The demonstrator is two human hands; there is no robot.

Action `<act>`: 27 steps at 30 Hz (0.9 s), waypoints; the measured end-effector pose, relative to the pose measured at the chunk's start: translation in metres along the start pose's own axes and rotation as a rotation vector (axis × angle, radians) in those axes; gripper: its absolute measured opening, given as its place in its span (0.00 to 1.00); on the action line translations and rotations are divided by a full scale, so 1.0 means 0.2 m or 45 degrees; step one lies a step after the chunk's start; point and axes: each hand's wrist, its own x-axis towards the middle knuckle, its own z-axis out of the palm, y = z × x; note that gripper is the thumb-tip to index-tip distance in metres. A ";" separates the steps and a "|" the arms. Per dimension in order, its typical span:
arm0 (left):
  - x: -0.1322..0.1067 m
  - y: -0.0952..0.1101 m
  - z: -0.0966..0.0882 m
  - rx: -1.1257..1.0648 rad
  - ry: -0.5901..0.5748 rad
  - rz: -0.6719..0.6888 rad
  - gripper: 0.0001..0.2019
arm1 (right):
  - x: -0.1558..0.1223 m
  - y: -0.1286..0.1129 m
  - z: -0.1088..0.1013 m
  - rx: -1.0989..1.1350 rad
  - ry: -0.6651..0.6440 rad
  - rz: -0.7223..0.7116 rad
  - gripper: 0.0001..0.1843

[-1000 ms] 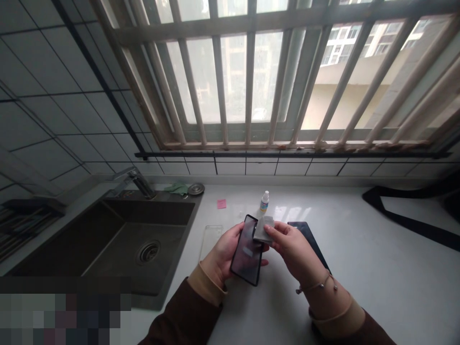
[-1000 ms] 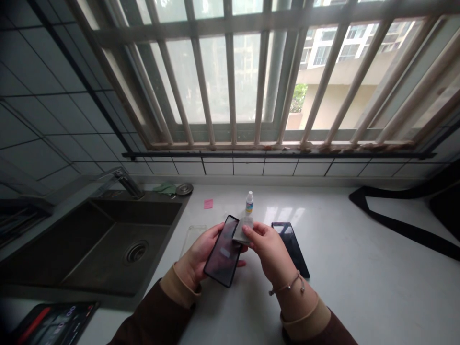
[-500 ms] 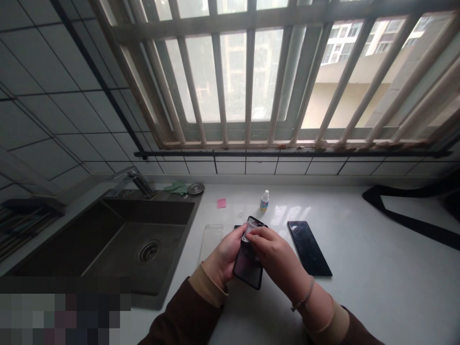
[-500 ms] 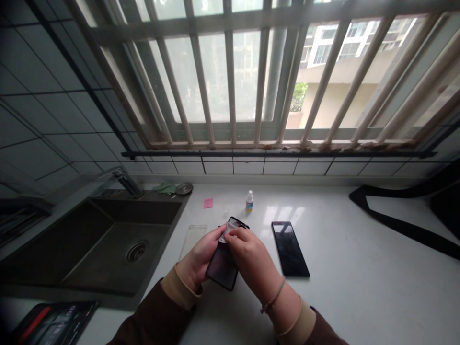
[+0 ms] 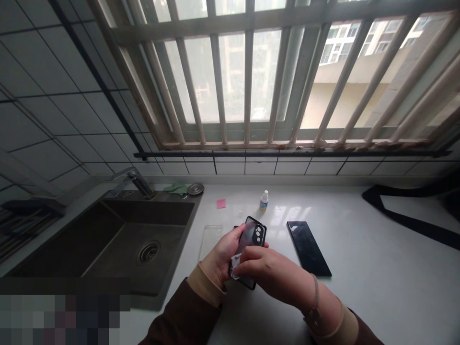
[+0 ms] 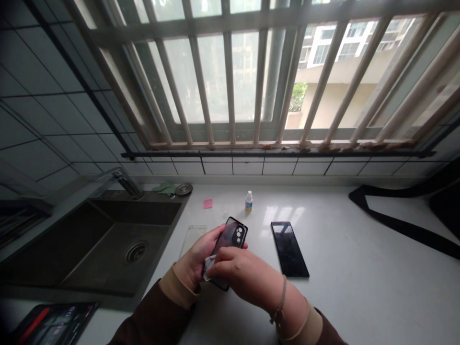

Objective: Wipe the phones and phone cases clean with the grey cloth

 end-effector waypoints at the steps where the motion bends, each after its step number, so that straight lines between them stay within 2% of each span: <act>1: 0.00 0.01 -0.01 -0.006 0.006 0.020 0.30 | 0.00 0.00 -0.01 -0.042 -0.026 0.028 0.17; 6: -0.01 0.07 -0.02 -0.094 0.187 0.270 0.29 | -0.01 0.05 -0.03 -0.173 -0.071 0.175 0.17; 8: -0.03 0.10 -0.02 -0.137 0.207 0.357 0.28 | -0.01 0.06 -0.02 -0.222 -0.056 0.221 0.17; 12: -0.05 0.11 0.01 -0.167 0.112 0.337 0.29 | 0.00 0.09 -0.01 -0.323 0.095 0.285 0.20; 17: -0.03 0.07 0.04 -0.168 0.024 0.328 0.25 | 0.00 0.14 0.01 -0.432 0.332 0.286 0.19; 19: -0.02 0.06 0.04 -0.172 0.021 0.312 0.25 | 0.00 0.13 0.01 -0.401 0.342 0.246 0.18; 24: -0.03 0.07 0.01 -0.142 0.127 0.291 0.31 | 0.01 0.05 0.00 -0.117 0.183 0.067 0.11; 27: -0.04 0.06 0.02 -0.108 0.089 0.283 0.31 | 0.01 0.06 0.00 -0.144 0.235 0.092 0.10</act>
